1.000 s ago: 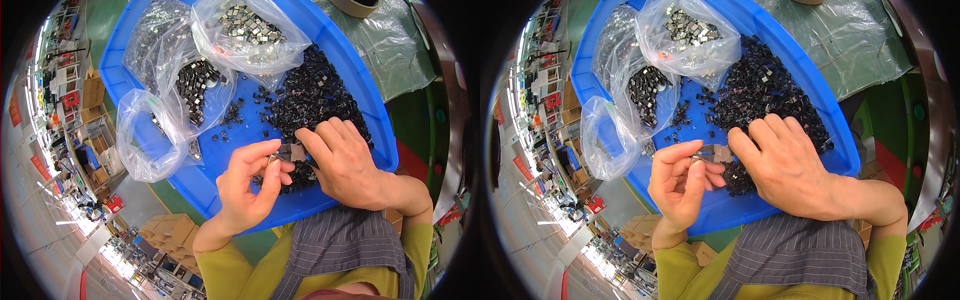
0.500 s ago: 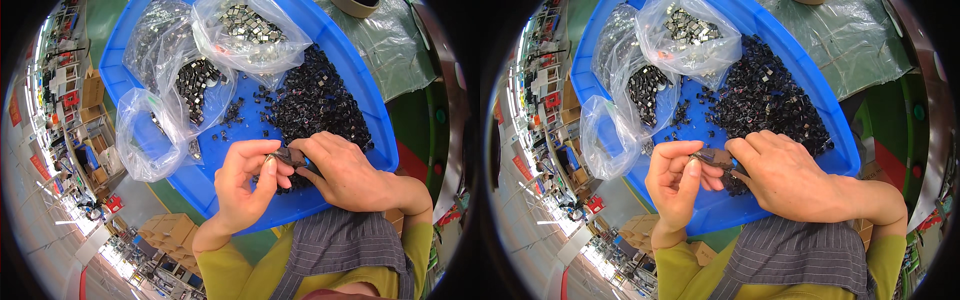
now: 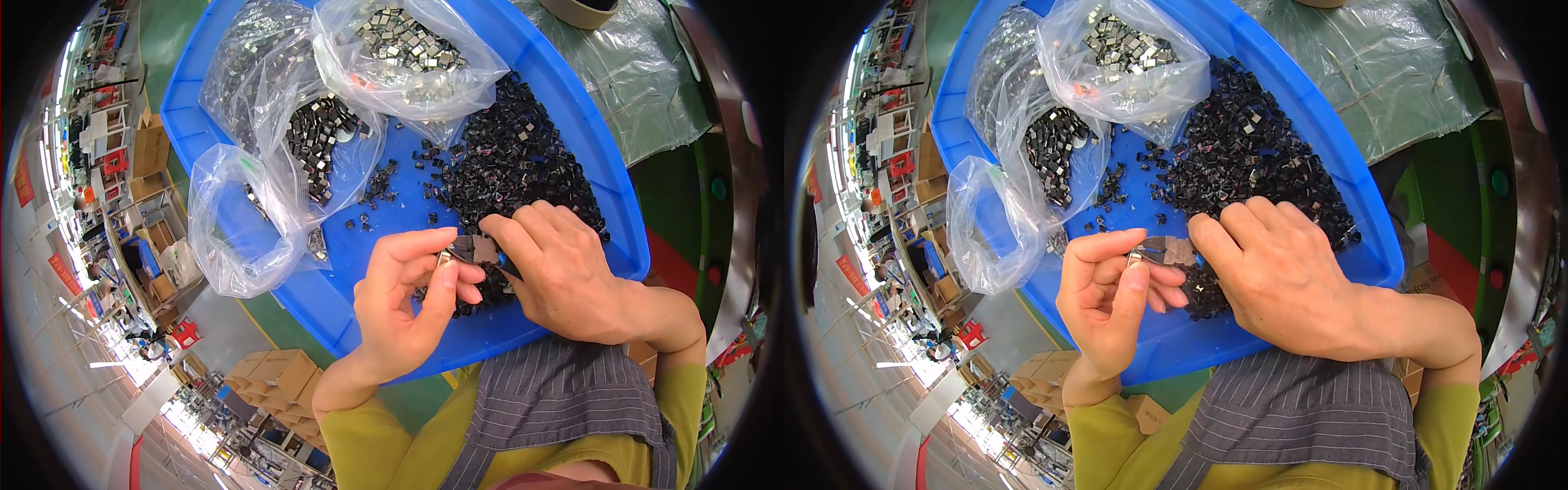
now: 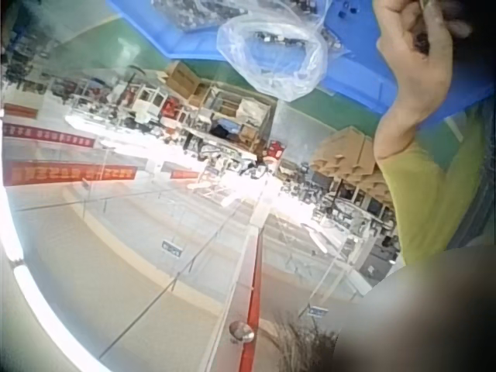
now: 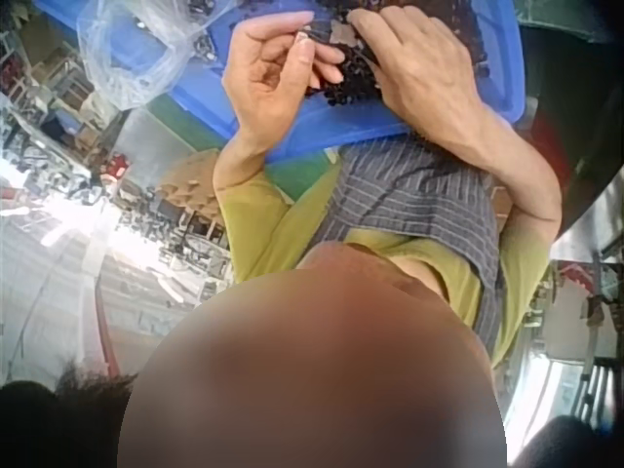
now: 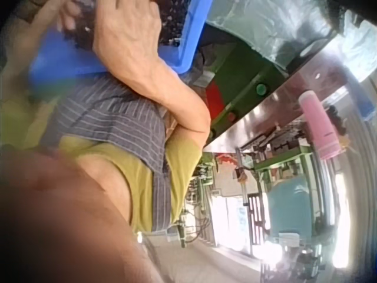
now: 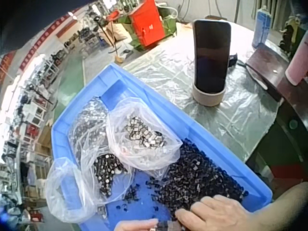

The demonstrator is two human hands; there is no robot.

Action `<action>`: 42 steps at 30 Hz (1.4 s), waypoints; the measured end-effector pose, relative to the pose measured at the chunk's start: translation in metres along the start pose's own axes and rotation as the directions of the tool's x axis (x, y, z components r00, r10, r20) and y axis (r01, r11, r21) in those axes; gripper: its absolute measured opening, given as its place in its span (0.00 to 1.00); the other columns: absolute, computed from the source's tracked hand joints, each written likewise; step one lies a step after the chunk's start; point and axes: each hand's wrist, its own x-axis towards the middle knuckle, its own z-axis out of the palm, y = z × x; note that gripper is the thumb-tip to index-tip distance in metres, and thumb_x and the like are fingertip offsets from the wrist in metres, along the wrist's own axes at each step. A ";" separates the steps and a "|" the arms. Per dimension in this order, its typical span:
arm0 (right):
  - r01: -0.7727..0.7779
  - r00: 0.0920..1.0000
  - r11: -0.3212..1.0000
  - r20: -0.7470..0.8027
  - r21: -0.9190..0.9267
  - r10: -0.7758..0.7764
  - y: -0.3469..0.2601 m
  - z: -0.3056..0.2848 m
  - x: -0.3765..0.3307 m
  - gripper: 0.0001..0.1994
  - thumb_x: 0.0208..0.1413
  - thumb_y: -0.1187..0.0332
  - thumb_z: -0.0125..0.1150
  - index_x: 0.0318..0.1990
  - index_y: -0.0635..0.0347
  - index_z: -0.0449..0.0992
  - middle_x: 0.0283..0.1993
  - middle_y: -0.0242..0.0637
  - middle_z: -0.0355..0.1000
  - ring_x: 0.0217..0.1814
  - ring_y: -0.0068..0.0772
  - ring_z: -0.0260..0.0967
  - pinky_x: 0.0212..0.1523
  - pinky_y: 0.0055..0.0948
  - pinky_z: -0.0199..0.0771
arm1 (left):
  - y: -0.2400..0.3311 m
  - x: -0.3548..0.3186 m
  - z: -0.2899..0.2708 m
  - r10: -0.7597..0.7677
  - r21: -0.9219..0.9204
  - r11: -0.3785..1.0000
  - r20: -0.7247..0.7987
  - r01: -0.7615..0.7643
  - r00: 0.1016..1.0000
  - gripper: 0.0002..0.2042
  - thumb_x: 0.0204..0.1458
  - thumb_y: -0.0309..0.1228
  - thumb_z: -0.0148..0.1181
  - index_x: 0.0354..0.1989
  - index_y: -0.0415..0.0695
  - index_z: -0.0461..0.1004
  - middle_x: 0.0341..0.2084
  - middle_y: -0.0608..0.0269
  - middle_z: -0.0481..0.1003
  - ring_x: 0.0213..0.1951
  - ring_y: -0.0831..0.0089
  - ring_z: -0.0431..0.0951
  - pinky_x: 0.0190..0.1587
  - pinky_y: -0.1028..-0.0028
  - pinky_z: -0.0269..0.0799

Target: Sorting small electronic components and trimming excess material using pliers at a factory workbench.

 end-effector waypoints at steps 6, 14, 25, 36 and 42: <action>-0.074 0.992 0.956 0.119 0.282 0.042 -0.002 -0.004 -0.002 0.15 0.48 0.76 0.62 0.44 0.63 0.69 0.33 0.43 0.70 0.37 0.48 0.73 0.34 0.42 0.73 | 0.000 0.000 -0.009 -0.033 -0.197 0.979 0.076 0.048 0.997 0.12 0.64 0.20 0.47 0.54 0.35 0.64 0.33 0.52 0.79 0.30 0.74 0.80 0.29 0.80 0.73; -0.453 0.832 0.633 0.552 0.628 0.048 -0.003 -0.027 0.011 0.11 0.61 0.71 0.57 0.47 0.66 0.66 0.31 0.59 0.73 0.36 0.63 0.73 0.32 0.51 0.70 | -0.001 0.000 -0.012 -0.095 -0.368 0.919 0.141 0.142 0.985 0.12 0.65 0.23 0.45 0.56 0.36 0.63 0.34 0.52 0.79 0.30 0.74 0.80 0.30 0.80 0.72; -0.393 0.861 0.688 0.507 0.610 0.042 -0.002 -0.027 0.011 0.10 0.62 0.70 0.56 0.46 0.65 0.67 0.35 0.54 0.73 0.39 0.61 0.73 0.35 0.49 0.70 | -0.001 -0.001 -0.009 -0.075 -0.307 0.945 0.125 0.111 0.989 0.14 0.65 0.22 0.46 0.58 0.36 0.62 0.35 0.53 0.79 0.32 0.74 0.80 0.30 0.81 0.72; -0.103 0.984 0.949 0.169 0.300 0.054 0.000 -0.010 0.002 0.17 0.51 0.73 0.64 0.48 0.63 0.70 0.38 0.43 0.69 0.43 0.48 0.69 0.42 0.43 0.67 | -0.002 -0.002 -0.004 0.028 -0.067 0.997 0.050 -0.025 0.998 0.14 0.64 0.21 0.47 0.57 0.32 0.64 0.32 0.54 0.80 0.30 0.75 0.81 0.30 0.80 0.74; -0.005 1.000 0.989 0.026 0.147 0.001 0.000 -0.007 0.003 0.25 0.41 0.78 0.70 0.51 0.63 0.70 0.39 0.41 0.67 0.41 0.47 0.67 0.41 0.41 0.65 | -0.002 -0.003 -0.001 0.037 -0.024 0.999 0.013 -0.036 0.999 0.14 0.62 0.18 0.49 0.55 0.31 0.66 0.32 0.53 0.80 0.30 0.75 0.81 0.33 0.78 0.77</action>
